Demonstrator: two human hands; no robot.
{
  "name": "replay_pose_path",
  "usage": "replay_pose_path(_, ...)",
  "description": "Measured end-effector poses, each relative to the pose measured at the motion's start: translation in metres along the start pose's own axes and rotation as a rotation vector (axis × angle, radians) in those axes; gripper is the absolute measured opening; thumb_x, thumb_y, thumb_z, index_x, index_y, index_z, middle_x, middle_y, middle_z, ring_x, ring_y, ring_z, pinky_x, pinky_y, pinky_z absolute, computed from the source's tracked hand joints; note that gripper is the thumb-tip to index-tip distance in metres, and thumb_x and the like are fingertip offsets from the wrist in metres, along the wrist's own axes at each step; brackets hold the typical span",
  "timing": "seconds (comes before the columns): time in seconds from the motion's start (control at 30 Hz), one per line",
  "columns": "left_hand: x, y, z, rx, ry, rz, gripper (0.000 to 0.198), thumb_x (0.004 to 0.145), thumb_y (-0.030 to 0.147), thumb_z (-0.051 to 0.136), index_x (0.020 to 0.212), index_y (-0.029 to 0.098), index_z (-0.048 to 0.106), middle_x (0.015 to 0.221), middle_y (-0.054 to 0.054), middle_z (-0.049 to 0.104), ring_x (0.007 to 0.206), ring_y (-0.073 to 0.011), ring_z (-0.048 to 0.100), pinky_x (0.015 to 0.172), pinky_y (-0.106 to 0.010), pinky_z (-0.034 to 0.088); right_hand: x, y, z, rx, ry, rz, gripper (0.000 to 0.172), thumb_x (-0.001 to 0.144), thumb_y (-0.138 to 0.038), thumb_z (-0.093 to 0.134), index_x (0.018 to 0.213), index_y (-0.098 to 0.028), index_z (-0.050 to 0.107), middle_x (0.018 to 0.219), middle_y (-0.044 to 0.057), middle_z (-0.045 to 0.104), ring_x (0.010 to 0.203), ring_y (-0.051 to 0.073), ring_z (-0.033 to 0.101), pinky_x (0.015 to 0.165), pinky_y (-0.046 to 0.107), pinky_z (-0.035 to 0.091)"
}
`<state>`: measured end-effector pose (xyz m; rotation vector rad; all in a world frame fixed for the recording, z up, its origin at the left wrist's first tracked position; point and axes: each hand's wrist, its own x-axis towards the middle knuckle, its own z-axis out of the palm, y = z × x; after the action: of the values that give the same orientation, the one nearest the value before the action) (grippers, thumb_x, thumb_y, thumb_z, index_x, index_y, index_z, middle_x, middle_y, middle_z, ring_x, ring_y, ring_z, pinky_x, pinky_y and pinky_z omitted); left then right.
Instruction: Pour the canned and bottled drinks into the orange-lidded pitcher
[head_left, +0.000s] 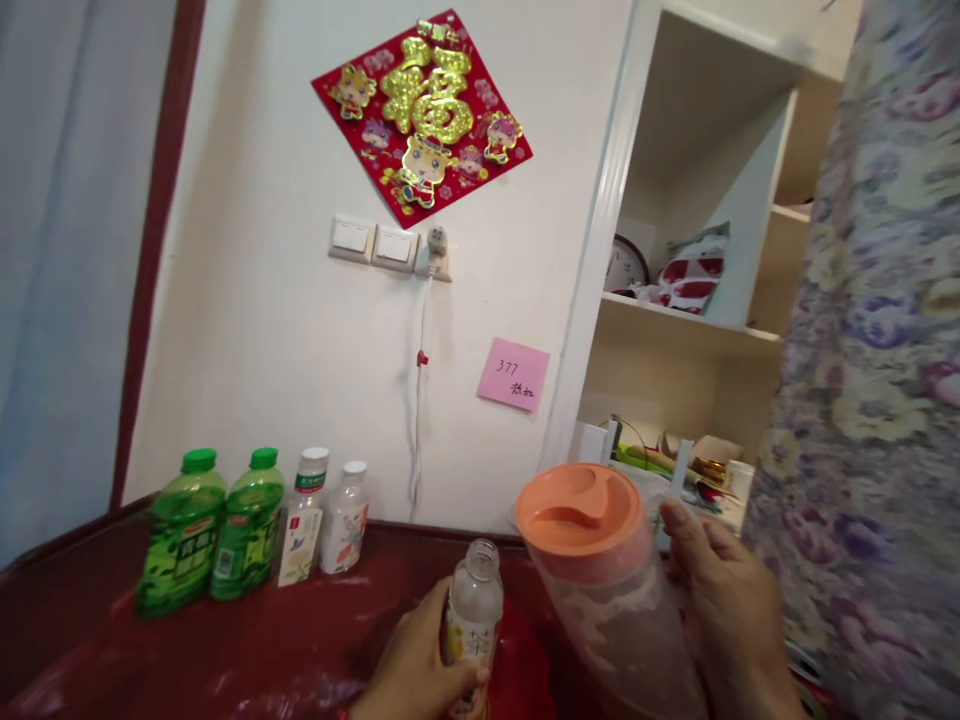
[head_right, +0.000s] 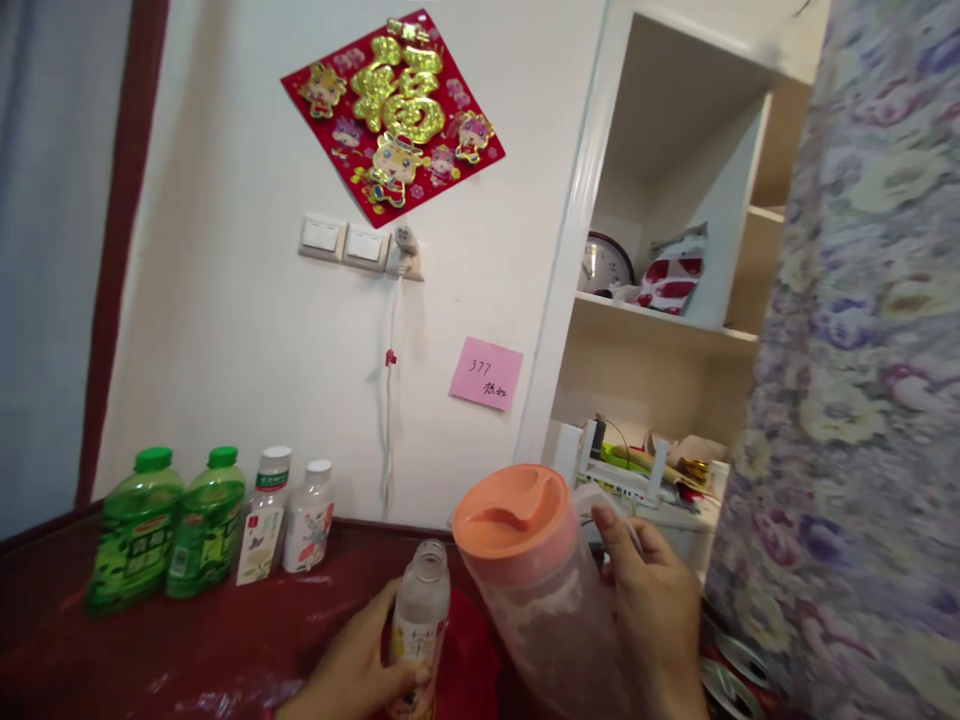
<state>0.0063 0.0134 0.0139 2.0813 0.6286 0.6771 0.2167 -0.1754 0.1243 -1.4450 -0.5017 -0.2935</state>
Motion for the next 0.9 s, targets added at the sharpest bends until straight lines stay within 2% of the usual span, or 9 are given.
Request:
replay_pose_path(0.13,0.0,0.002,-0.004,-0.012,-0.002,-0.016,0.063,0.058,0.021,0.075,0.119,0.024,0.062,0.118,-0.004,0.074,0.107,-0.0278,0.065,0.097,-0.03,0.048,-0.003,-0.011,0.0,-0.165,-0.003,0.022,0.064,0.063,-0.082,0.07,0.07,-0.019,0.067,0.051,-0.001,0.055,0.05,0.015,0.046,0.046,0.026,0.036)
replay_pose_path(0.27,0.004,-0.004,-0.008,-0.008,0.015,-0.008,0.06,0.06,0.023,0.076,0.118,0.024,0.063,0.113,-0.002,0.076,0.102,-0.0265,0.067,0.093,-0.031,0.05,-0.003,-0.014,0.0,-0.204,-0.023,-0.012,0.067,0.058,-0.083,0.069,0.071,-0.018,0.071,0.054,0.001,0.058,0.056,0.017,0.049,0.052,0.028,0.04)
replay_pose_path(0.43,0.004,-0.003,-0.008,0.041,0.038,0.029,0.069,0.06,0.026,0.078,0.127,0.026,0.062,0.125,-0.004,0.072,0.113,-0.0289,0.064,0.1,-0.035,0.047,0.0,-0.016,-0.003,-0.261,-0.009,-0.038,0.067,0.057,-0.081,0.067,0.078,-0.018,0.074,0.066,0.003,0.067,0.064,0.022,0.055,0.06,0.032,0.043)
replay_pose_path(0.63,-0.003,0.002,-0.004,0.093,-0.017,0.029,0.073,0.06,0.032,0.079,0.13,0.027,0.061,0.131,-0.004,0.069,0.116,-0.0313,0.061,0.101,-0.037,0.047,-0.003,-0.027,-0.014,-0.3,0.002,-0.051,0.063,0.056,-0.079,0.068,0.078,-0.02,0.074,0.072,0.003,0.071,0.076,0.026,0.059,0.063,0.032,0.044)
replay_pose_path(0.77,-0.004,-0.002,-0.003,0.093,-0.054,0.045,0.069,0.064,0.036,0.076,0.13,0.026,0.06,0.128,-0.005,0.071,0.112,-0.0308,0.062,0.098,-0.036,0.048,-0.002,-0.035,-0.015,-0.342,0.001,-0.077,0.06,0.058,-0.077,0.069,0.077,-0.02,0.074,0.067,0.003,0.069,0.07,0.025,0.059,0.059,0.031,0.043)
replay_pose_path(0.9,-0.005,-0.002,-0.006,0.035,-0.056,0.056,0.064,0.064,0.033,0.076,0.127,0.026,0.061,0.122,-0.003,0.072,0.107,-0.0282,0.064,0.094,-0.033,0.048,0.006,-0.043,-0.007,-0.358,-0.055,-0.152,0.056,0.059,-0.075,0.069,0.074,-0.021,0.075,0.061,0.002,0.065,0.059,0.021,0.054,0.055,0.031,0.041)
